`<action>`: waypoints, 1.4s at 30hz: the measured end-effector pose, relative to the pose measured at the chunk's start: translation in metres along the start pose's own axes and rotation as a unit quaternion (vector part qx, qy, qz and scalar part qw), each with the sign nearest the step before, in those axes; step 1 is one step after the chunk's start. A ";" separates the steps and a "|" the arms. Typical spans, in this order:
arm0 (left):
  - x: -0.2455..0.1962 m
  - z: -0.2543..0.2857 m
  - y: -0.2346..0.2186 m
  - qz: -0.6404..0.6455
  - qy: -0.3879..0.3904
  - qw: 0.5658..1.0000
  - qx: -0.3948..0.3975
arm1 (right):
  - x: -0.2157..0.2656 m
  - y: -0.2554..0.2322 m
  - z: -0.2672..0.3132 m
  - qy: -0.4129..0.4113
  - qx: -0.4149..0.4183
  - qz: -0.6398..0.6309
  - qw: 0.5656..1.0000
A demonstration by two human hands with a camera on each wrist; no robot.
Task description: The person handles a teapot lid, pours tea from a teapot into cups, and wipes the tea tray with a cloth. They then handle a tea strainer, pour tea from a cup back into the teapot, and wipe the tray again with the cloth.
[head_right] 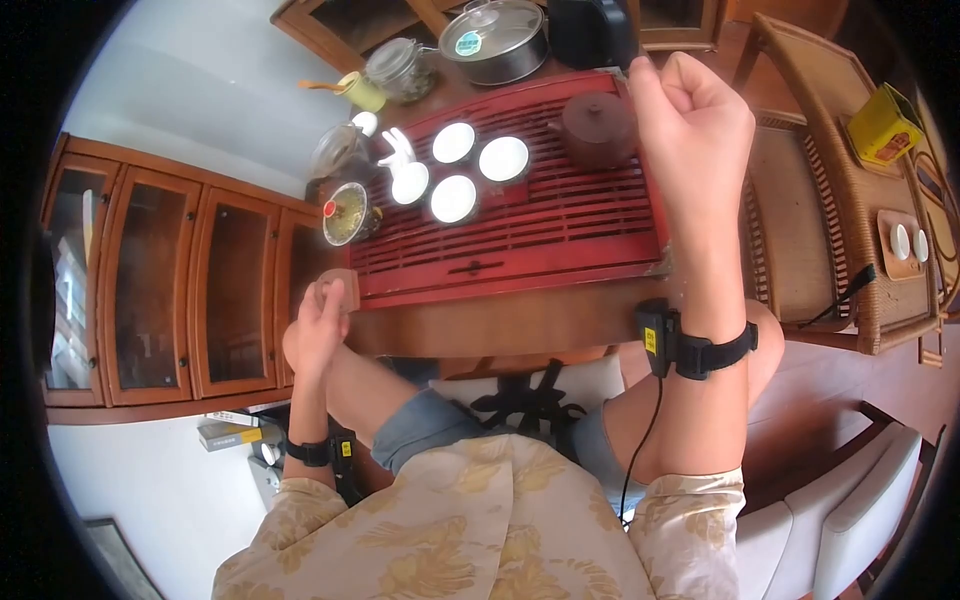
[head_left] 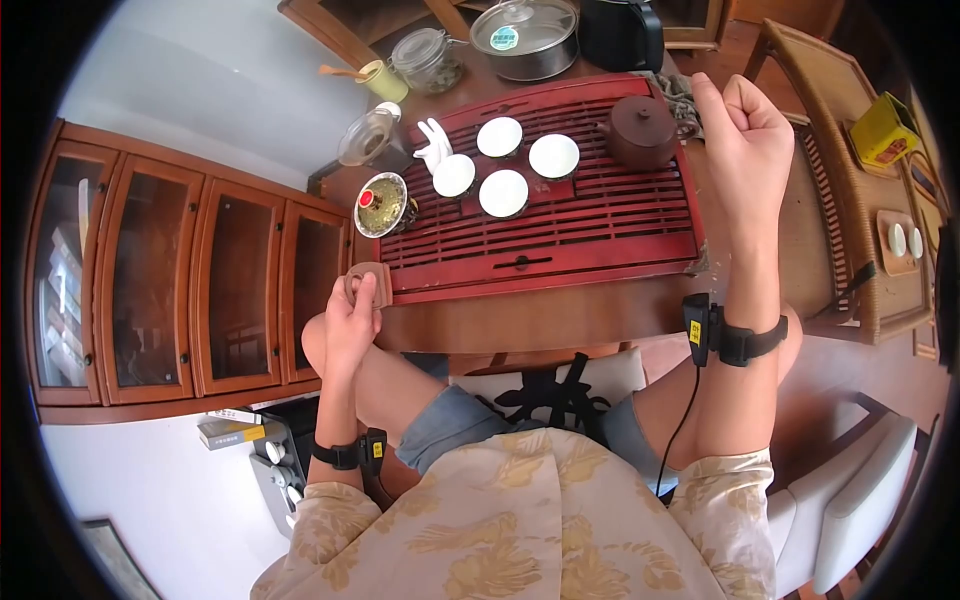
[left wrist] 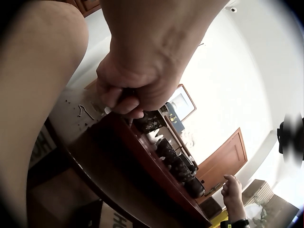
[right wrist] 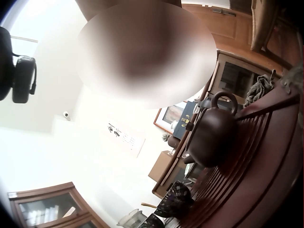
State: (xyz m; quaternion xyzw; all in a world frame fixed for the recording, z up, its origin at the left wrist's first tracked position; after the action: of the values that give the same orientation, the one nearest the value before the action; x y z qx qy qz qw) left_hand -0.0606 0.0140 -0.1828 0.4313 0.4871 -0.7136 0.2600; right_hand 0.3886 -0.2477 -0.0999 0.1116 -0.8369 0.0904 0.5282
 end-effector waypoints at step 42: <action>-0.024 0.016 0.088 0.043 0.022 0.996 0.074 | -0.001 0.004 0.000 -0.005 0.005 -0.008 1.000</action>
State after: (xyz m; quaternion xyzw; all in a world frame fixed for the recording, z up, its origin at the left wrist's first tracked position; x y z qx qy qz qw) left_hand 0.0146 -0.0364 -0.2011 0.4852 0.4194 -0.7264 0.2470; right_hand 0.3877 -0.2436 -0.1009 0.1211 -0.8379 0.0897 0.5246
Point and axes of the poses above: each hand's wrist, its own z-axis away from the middle knuckle, its own y-axis out of the palm, x = y × z, the point moved 7 cm from there along -z, towards the middle knuckle, and after that the axes turned 2 degrees about y, right-handed, at the moved point
